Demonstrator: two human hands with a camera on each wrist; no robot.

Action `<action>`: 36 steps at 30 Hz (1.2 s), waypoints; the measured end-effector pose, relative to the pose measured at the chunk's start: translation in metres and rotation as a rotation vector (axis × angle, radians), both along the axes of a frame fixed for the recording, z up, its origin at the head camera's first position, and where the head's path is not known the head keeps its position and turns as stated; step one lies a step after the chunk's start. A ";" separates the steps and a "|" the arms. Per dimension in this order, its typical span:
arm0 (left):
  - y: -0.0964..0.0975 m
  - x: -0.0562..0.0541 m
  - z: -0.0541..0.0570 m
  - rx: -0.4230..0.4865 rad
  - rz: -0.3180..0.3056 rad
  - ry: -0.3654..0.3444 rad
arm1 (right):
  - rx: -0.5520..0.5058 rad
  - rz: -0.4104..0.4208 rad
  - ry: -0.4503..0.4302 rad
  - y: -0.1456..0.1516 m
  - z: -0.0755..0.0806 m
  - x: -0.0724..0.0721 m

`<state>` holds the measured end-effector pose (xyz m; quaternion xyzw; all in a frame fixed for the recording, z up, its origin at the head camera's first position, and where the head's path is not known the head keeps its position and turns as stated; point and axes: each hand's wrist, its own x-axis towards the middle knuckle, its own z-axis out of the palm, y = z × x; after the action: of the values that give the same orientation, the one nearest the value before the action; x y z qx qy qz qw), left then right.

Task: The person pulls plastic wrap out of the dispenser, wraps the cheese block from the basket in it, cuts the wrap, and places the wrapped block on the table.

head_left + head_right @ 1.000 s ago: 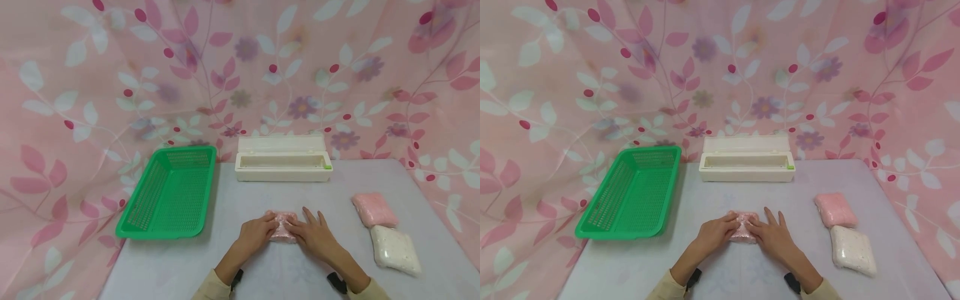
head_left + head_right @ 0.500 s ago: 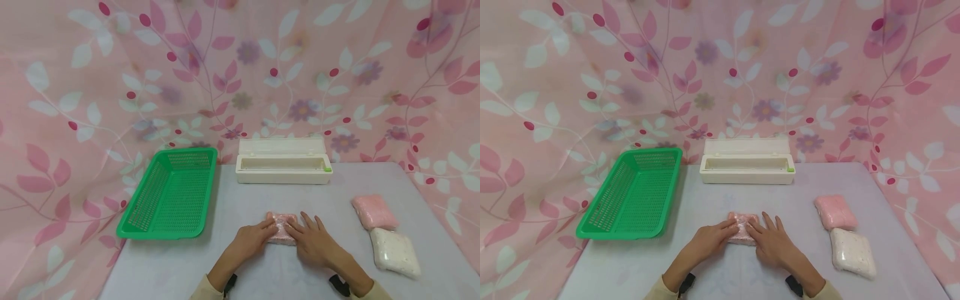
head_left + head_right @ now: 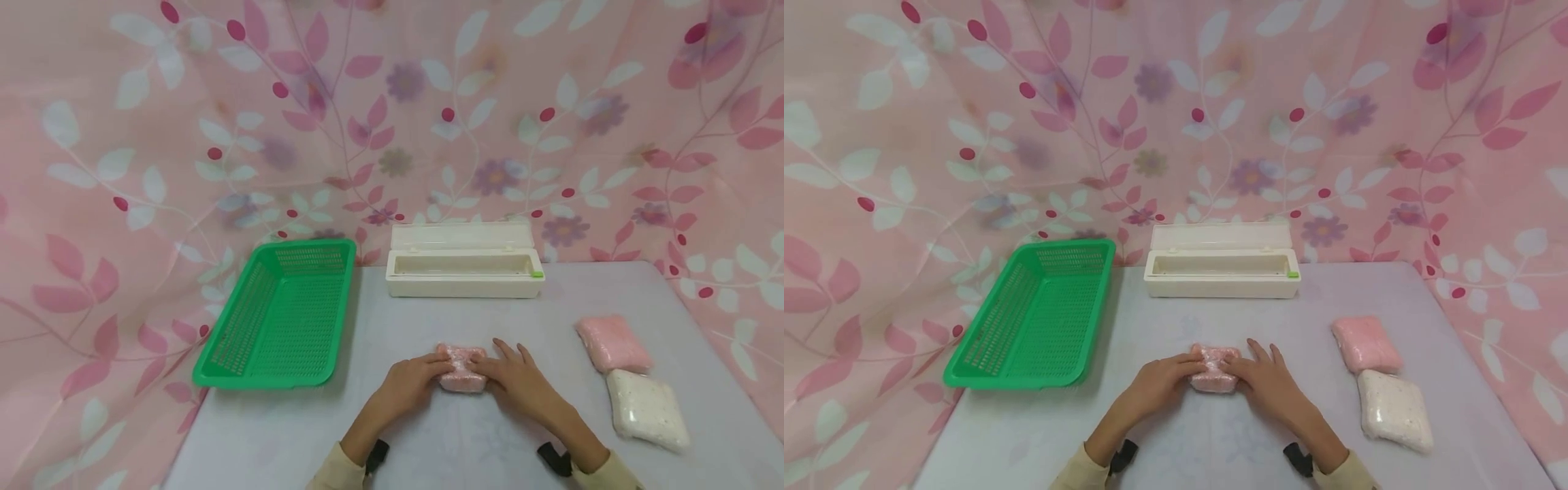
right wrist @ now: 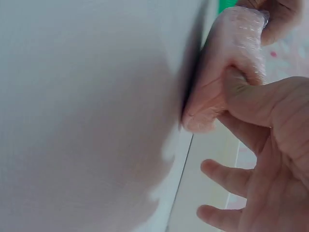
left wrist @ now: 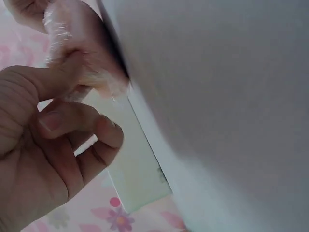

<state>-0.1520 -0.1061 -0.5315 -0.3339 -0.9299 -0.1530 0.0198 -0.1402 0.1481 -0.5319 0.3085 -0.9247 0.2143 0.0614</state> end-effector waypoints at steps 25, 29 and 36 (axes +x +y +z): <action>0.022 -0.013 -0.001 0.337 0.401 -0.418 | -0.180 -0.360 -0.474 -0.018 0.011 -0.010; 0.024 -0.012 0.000 0.267 0.397 -0.375 | -0.141 -0.384 -0.420 -0.018 0.008 -0.009; 0.029 -0.008 0.005 0.165 0.410 -0.252 | -0.089 -0.395 -0.367 -0.017 0.006 -0.011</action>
<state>-0.1604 -0.0769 -0.5267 -0.1138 -0.9577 -0.2616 -0.0384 -0.1507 0.1309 -0.5260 0.0751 -0.9523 0.2910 -0.0529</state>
